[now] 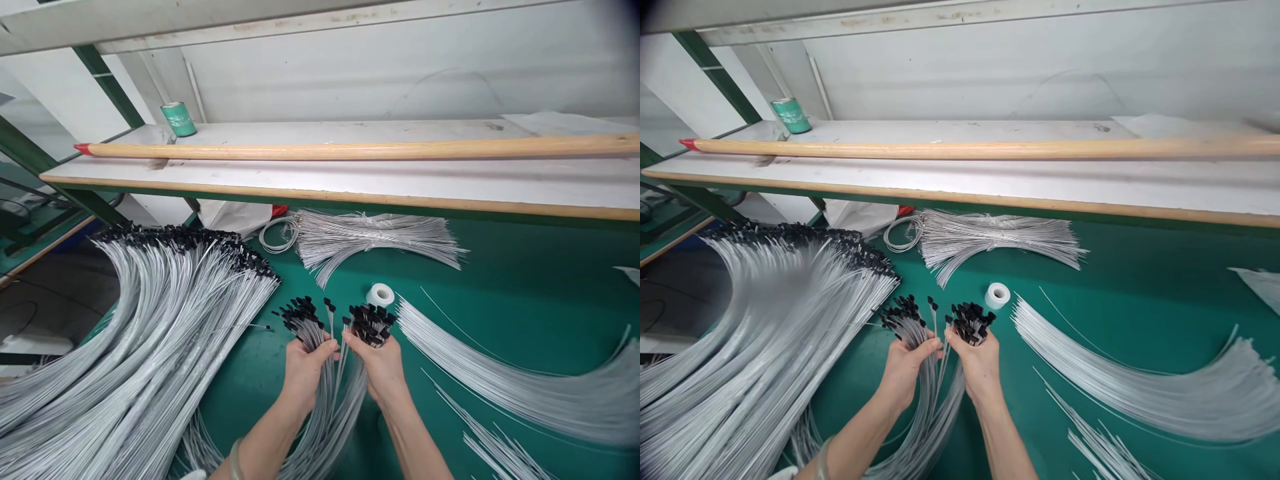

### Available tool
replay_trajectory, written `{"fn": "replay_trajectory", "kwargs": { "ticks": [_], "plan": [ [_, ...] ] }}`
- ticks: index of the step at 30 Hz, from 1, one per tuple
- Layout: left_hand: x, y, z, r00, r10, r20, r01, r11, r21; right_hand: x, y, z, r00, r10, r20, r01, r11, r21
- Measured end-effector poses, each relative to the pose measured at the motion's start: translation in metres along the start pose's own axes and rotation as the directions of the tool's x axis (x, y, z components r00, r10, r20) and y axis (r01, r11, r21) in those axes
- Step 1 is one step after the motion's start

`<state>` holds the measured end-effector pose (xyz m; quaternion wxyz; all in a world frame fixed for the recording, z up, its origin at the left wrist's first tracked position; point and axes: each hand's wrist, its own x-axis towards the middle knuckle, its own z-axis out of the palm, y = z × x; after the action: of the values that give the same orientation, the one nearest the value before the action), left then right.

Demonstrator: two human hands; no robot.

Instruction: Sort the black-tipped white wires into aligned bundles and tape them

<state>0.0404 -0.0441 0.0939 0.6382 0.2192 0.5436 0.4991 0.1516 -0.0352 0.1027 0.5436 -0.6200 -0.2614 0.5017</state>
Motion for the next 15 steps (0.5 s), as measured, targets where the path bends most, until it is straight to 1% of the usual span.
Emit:
{"fn": "replay_trajectory", "kwargs": {
  "ticks": [2, 5, 7, 9, 13, 15],
  "plan": [
    [-0.0006, 0.0009, -0.0001, 1.000, -0.010, 0.020, 0.010, 1.000, -0.010, 0.0012, 0.0004, -0.0023, 0.999, -0.002, 0.053, 0.000, 0.999, 0.040],
    [-0.0010, 0.0016, 0.0004, 0.999, -0.031, 0.036, 0.031, 0.999, -0.014, 0.0021, -0.0004, -0.0040, 0.984, -0.019, 0.178, 0.004, 0.996, 0.084],
    [-0.0014, 0.0015, 0.0016, 0.999, -0.030, 0.045, 0.030, 0.999, -0.013, 0.0013, -0.0020, -0.0026, 0.975, -0.040, 0.220, 0.023, 0.997, 0.079],
    [-0.0024, 0.0012, 0.0033, 0.997, -0.015, 0.079, 0.016, 1.000, -0.009, -0.0001, -0.0035, 0.0009, 0.977, -0.028, 0.211, 0.017, 0.998, 0.053],
    [-0.0053, 0.0016, 0.0042, 0.987, -0.027, 0.157, 0.032, 0.999, -0.033, -0.0009, -0.0040, 0.0059, 0.981, 0.072, 0.182, -0.075, 0.997, 0.009],
    [-0.0061, 0.0023, 0.0009, 0.984, -0.040, 0.175, 0.049, 0.998, -0.047, 0.0010, -0.0022, 0.0038, 0.984, 0.074, 0.161, -0.077, 0.997, 0.008]
  ]
}}
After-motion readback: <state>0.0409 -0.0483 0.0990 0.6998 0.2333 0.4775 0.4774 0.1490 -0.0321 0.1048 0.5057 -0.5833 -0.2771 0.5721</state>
